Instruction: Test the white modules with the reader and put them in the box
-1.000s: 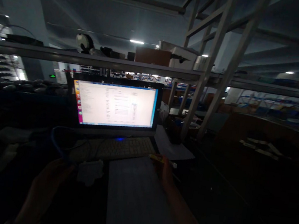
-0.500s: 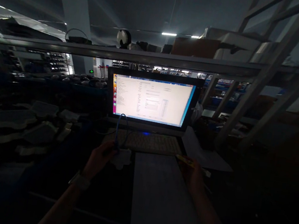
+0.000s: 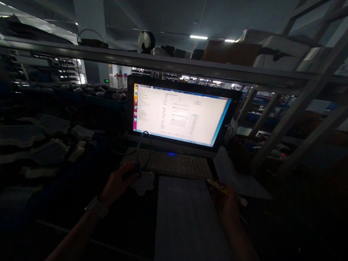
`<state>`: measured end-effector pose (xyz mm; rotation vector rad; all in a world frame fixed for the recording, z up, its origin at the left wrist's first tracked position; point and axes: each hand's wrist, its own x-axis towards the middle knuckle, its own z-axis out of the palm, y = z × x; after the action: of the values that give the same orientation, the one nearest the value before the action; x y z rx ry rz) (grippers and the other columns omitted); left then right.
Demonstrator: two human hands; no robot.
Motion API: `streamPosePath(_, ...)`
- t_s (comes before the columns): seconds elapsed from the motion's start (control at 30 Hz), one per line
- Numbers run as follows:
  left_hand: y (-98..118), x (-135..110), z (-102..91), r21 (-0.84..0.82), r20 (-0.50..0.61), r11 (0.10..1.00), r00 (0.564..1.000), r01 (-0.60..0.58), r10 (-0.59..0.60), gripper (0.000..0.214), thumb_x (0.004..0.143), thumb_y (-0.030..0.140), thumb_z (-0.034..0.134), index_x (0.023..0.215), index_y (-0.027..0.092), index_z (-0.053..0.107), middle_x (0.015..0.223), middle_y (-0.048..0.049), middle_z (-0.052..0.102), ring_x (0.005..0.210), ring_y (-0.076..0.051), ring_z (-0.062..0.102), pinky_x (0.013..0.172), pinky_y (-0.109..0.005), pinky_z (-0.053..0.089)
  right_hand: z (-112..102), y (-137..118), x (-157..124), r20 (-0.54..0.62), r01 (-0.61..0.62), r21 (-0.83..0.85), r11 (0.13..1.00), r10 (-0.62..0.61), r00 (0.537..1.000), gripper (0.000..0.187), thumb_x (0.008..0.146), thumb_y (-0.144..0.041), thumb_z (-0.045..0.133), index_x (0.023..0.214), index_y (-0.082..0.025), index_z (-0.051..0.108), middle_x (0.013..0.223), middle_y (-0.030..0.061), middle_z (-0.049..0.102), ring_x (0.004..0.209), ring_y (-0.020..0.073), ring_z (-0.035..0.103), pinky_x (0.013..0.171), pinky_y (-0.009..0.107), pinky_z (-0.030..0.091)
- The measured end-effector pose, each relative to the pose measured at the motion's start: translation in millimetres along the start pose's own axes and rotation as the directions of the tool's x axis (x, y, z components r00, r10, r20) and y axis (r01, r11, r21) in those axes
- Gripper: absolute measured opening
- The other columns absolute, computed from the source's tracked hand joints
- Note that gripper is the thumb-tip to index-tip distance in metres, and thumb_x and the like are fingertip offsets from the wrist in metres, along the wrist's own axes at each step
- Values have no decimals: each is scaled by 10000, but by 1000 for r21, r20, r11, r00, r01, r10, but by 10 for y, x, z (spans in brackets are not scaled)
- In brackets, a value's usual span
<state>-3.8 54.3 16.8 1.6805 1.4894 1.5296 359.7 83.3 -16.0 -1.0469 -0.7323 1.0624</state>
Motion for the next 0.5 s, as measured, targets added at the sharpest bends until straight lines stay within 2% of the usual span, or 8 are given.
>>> streamPosePath(0.07, -6, -10, 1, 6, 2, 1000, 1000, -1, 1, 381, 682, 476, 614, 935, 194, 649, 974, -61, 709, 924, -235, 676, 848, -369, 556, 21, -36, -31, -45, -31, 16, 999, 32, 998, 356, 724, -536, 535, 861, -216, 607, 674, 40, 710, 462, 160, 593, 389, 250, 421)
streamPosePath(0.13, -19, -20, 3, 13, 4, 1000, 1000, 8, -8, 400, 677, 483, 612, 947, 190, 645, 988, -68, 709, 936, -241, 675, 858, -372, 554, 26, -105, -87, -65, -4, 11, 1000, 5, 998, 420, 725, -575, 546, 957, -228, 589, 751, 37, 730, 470, 149, 594, 388, 238, 413)
streamPosePath(0.23, -49, -39, 6, 45, 9, 999, 1000, 0, 0, 420, 692, 508, 590, 973, 200, 642, 983, -57, 716, 934, -239, 678, 860, -370, 553, -53, -284, -200, -91, 119, -73, 990, -125, 988, 574, 720, -654, 565, 1109, -232, 542, 730, 24, 723, 480, 155, 602, 399, 235, 414)
streamPosePath(0.3, -77, -53, 2, 77, 6, 997, 1000, -24, 23, 433, 705, 537, 576, 981, 209, 641, 990, -50, 717, 943, -238, 676, 854, -365, 554, -188, -444, -268, -122, 214, -206, 955, -242, 963, 616, 717, -661, 592, 1137, -214, 536, 641, 9, 690, 464, 163, 595, 419, 252, 431)
streamPosePath(0.37, -113, -63, -6, 108, 2, 993, 999, -35, 35, 455, 712, 566, 567, 989, 213, 640, 999, -50, 716, 950, -241, 675, 838, -358, 559, -390, -606, -305, -137, 309, -382, 871, -385, 913, 580, 722, -622, 625, 1112, -198, 552, 639, 17, 678, 496, 177, 612, 464, 281, 466)
streamPosePath(0.43, -160, -66, -16, 139, 4, 990, 999, -37, 37, 479, 717, 595, 560, 1001, 218, 639, 1008, -49, 715, 942, -244, 677, 815, -351, 565, -652, -735, -307, -127, 403, -551, 730, -551, 825, 515, 725, -572, 644, 1070, -199, 562, 751, 55, 702, 632, 208, 659, 567, 328, 515)
streamPosePath(0.5, -213, -66, -19, 168, -5, 985, 999, -44, 45, 505, 706, 632, 561, 996, 228, 641, 990, -44, 718, 899, -246, 686, 776, -344, 573, -945, -803, -294, -78, 447, -685, 575, -668, 740, 458, 719, -536, 639, 1030, -209, 559, 856, 83, 711, 773, 237, 674, 695, 382, 532)
